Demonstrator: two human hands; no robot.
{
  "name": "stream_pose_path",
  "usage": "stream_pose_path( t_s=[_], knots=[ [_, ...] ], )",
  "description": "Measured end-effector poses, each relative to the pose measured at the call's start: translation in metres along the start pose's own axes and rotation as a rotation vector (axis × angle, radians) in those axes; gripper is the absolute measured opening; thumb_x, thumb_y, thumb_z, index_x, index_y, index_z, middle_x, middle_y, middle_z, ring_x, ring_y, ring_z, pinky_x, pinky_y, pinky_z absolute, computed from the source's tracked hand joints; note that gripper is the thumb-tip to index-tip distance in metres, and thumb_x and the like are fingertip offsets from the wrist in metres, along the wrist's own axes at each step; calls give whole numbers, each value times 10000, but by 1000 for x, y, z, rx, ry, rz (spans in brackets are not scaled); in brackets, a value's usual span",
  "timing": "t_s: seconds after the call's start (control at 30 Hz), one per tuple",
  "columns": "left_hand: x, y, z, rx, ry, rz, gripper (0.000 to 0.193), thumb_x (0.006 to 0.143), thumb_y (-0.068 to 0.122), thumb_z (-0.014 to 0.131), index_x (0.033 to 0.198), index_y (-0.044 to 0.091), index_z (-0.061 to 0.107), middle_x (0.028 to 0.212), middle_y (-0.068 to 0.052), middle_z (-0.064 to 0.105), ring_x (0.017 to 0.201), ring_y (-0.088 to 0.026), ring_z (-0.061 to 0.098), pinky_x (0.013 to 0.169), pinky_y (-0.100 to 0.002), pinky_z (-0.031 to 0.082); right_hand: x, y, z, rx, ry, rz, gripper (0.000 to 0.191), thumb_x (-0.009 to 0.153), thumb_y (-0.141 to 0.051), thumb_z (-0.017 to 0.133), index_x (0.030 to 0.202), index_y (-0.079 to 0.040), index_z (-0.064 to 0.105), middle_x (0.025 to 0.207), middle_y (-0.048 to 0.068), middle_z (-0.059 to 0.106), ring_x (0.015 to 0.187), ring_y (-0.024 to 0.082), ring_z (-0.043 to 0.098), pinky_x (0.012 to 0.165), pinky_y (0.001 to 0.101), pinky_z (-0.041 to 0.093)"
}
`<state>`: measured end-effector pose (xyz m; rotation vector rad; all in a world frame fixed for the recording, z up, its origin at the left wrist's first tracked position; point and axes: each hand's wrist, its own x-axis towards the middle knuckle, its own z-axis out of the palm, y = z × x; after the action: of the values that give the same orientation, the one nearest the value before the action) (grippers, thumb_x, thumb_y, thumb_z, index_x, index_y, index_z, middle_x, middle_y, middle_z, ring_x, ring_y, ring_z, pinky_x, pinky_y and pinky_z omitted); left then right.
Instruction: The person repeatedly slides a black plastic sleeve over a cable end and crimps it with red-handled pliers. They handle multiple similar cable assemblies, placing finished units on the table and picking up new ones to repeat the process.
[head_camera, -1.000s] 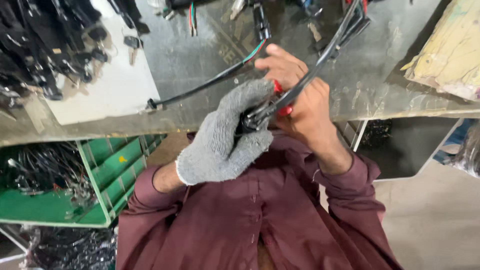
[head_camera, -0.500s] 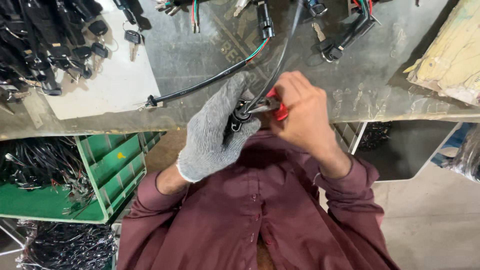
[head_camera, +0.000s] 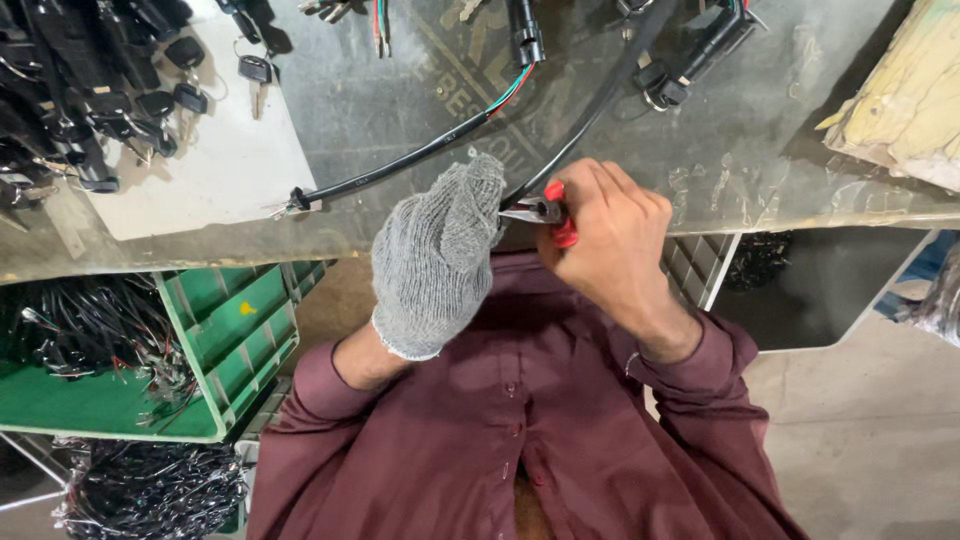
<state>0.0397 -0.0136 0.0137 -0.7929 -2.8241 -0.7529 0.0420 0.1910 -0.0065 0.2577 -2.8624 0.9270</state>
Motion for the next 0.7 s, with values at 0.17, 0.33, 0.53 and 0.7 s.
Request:
stream_pose_path(
  t_s=[0.17, 0.33, 0.53, 0.7],
  knots=[
    [4, -4, 3, 66, -33, -29, 578, 909, 143, 723, 1453, 51, 549, 1350, -180, 599, 1130, -401, 594, 947, -512, 488, -2, -9, -3, 85, 25, 35, 333, 762, -123, 794, 1008, -79, 573, 916, 74, 631, 846, 310, 645, 678, 430, 477],
    [13, -1, -11, -129, -54, -5, 691, 953, 158, 773, 1548, 39, 442, 1392, -138, 624, 1120, -350, 636, 953, -459, 515, -3, -14, -2, 175, -47, 87, 453, 809, -263, 897, 992, -45, 545, 890, 103, 614, 821, 338, 628, 679, 437, 476],
    [34, -2, -50, -684, -257, 21, 679, 970, 123, 749, 1550, 54, 404, 1415, -186, 616, 1226, -353, 673, 1023, -370, 548, 10, 6, 18, 269, 138, -178, 323, 805, -134, 841, 952, -69, 560, 881, 71, 625, 849, 326, 639, 703, 417, 485],
    [34, -11, -57, -1141, -611, -335, 688, 960, 173, 711, 1584, 73, 439, 1100, -113, 746, 922, -261, 712, 920, -312, 593, 29, 22, 22, 440, 4, -286, 338, 799, -143, 859, 852, -53, 537, 842, 95, 576, 796, 319, 613, 679, 408, 476]
  ],
)
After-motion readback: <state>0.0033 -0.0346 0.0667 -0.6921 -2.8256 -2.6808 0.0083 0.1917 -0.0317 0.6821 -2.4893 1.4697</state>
